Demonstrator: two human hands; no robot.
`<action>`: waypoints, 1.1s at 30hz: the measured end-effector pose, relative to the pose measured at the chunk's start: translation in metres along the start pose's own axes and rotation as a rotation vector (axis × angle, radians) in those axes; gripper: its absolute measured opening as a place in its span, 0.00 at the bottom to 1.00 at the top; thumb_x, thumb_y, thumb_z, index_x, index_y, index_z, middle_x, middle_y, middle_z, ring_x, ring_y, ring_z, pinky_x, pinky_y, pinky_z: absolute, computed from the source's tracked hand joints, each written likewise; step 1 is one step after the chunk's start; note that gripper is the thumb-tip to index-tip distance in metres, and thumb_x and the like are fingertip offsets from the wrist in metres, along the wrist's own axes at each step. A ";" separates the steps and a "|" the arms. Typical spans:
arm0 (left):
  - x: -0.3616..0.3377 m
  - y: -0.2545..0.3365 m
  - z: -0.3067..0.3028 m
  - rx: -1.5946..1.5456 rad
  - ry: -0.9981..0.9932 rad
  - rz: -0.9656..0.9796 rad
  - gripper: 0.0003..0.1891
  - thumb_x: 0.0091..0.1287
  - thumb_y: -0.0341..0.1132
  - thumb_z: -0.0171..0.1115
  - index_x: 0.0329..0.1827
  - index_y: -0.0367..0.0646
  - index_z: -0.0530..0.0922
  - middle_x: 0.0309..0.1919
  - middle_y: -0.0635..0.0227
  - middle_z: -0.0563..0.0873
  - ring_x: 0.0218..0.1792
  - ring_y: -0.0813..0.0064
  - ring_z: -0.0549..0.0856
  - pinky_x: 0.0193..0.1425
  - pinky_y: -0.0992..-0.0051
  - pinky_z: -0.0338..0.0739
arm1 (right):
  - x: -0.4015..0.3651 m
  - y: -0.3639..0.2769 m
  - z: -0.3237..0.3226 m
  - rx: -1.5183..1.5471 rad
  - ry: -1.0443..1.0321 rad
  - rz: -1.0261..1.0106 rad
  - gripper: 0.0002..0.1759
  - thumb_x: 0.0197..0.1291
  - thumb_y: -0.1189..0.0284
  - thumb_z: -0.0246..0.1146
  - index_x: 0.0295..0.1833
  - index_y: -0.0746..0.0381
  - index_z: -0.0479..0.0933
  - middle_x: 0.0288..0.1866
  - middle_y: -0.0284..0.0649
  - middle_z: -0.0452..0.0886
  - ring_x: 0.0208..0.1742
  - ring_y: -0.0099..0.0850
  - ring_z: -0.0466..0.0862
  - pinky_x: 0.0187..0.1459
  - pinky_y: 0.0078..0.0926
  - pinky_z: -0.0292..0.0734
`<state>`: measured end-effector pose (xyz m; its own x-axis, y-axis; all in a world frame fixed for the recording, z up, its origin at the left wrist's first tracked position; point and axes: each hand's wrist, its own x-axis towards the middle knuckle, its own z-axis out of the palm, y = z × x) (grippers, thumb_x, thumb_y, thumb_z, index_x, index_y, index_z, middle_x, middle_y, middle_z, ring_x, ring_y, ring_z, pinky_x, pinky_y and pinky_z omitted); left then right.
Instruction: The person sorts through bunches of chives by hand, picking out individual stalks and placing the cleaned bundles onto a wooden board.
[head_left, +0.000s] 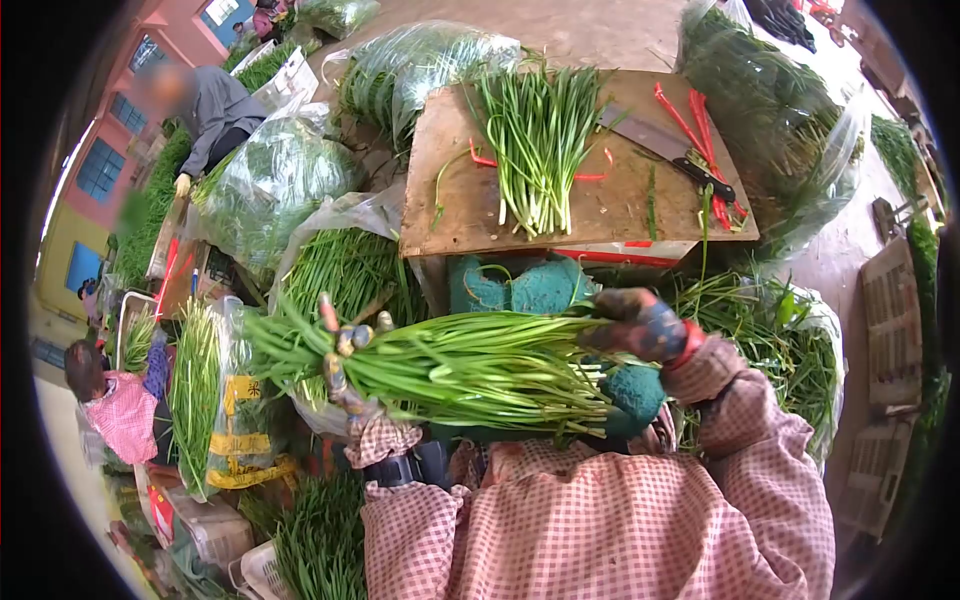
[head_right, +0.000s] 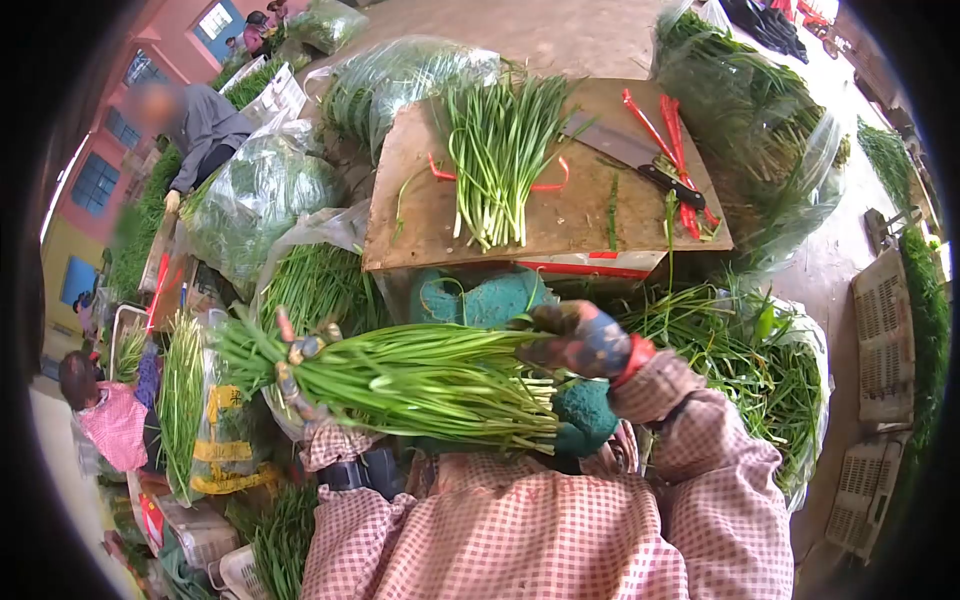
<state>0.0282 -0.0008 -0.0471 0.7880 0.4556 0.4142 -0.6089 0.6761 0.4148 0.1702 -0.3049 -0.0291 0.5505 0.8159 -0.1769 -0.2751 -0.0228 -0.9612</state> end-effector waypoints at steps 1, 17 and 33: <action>0.000 0.003 0.006 0.000 -0.084 0.017 0.35 0.63 0.37 0.50 0.68 0.43 0.42 0.35 0.76 0.77 0.41 0.77 0.76 0.66 0.58 0.55 | -0.002 -0.020 -0.001 0.195 -0.022 0.004 0.18 0.51 0.78 0.63 0.49 0.69 0.71 0.41 0.38 0.79 0.40 0.22 0.76 0.41 0.19 0.73; -0.033 -0.012 -0.041 -0.171 0.179 0.072 0.23 0.65 0.40 0.48 0.63 0.49 0.60 0.37 0.77 0.75 0.47 0.71 0.74 0.69 0.59 0.51 | -0.065 0.011 0.033 -0.939 0.380 -0.526 0.24 0.45 0.71 0.66 0.50 0.64 0.72 0.39 0.43 0.80 0.33 0.31 0.80 0.35 0.24 0.76; -0.038 -0.020 -0.028 0.025 0.380 0.174 0.09 0.62 0.37 0.52 0.45 0.49 0.73 0.33 0.77 0.79 0.42 0.77 0.76 0.64 0.54 0.58 | -0.007 0.049 0.009 0.325 0.234 -0.013 0.20 0.55 0.75 0.60 0.55 0.64 0.68 0.35 0.32 0.77 0.29 0.19 0.74 0.28 0.16 0.71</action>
<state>0.0129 -0.0155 -0.0934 0.6476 0.7465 0.1531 -0.7344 0.5578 0.3866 0.1453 -0.3065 -0.0726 0.7102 0.6603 -0.2444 -0.4811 0.2016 -0.8532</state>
